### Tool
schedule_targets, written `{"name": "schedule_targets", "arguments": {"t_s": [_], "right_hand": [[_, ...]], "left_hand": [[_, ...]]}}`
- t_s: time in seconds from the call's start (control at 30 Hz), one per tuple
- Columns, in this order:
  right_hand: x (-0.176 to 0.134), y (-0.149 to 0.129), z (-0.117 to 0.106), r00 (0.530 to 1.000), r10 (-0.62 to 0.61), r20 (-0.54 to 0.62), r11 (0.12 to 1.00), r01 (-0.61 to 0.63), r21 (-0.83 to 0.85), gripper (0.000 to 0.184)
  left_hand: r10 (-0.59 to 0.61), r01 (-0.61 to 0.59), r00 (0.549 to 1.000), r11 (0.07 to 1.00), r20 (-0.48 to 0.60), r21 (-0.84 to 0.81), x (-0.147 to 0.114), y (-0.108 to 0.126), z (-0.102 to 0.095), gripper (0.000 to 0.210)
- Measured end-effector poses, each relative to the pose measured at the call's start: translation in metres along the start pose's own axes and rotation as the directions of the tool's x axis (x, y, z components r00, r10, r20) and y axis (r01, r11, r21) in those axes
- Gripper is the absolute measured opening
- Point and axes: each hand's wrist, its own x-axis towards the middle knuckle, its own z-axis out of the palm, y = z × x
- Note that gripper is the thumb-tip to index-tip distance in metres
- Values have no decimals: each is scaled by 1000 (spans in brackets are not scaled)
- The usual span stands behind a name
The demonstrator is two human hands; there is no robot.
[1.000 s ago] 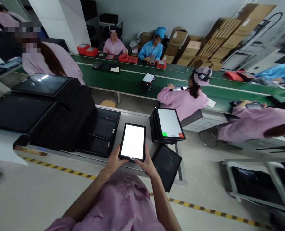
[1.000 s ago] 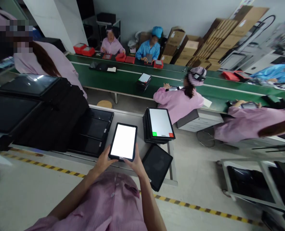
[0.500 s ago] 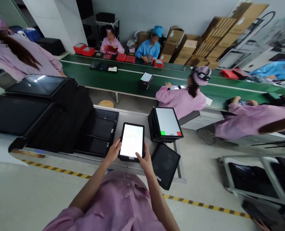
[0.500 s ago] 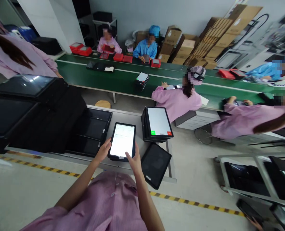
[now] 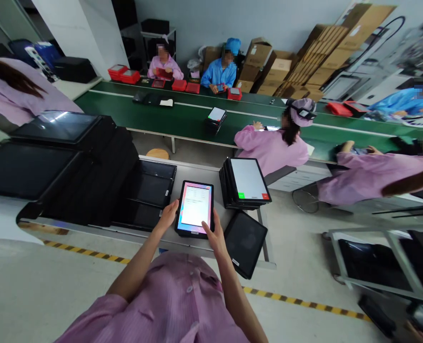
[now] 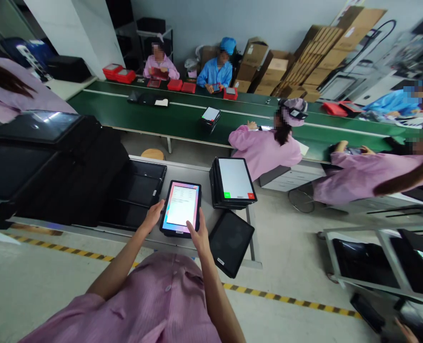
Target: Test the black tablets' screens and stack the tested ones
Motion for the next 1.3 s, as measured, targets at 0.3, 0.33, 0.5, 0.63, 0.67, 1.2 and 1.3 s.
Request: {"name": "schedule_targets", "arguments": {"t_s": [0.3,0.33,0.5,0.63,0.67,1.2,1.3], "right_hand": [[18,-1,12,997,-34,-70,997,29,-71,98],[20,-1,13,995,-49,-84,996,42,-84,99],[27,5,14,991,-47,-123,997,40,-59,84],[26,7,10,987,66,-149,992,-48,120,69],[25,6,9,985,69,-155,991,-49,127,69],[23,3,13,987,-23,-160,999,28,28,74],[23,5,14,986,-21,-166,999,27,36,74]], "left_hand": [[-13,2,997,988,-71,-154,-3,-1,10,45],[-13,2,998,987,-68,-163,-2,-3,10,44],[-31,21,998,980,-48,-200,-2,-8,12,43],[-37,24,997,979,-63,-204,-3,-8,14,42],[-33,20,998,980,-61,-200,-3,-8,15,43],[-30,24,999,987,-32,-157,-1,-15,13,50],[-24,18,999,988,-40,-152,-2,-15,13,49]]}}
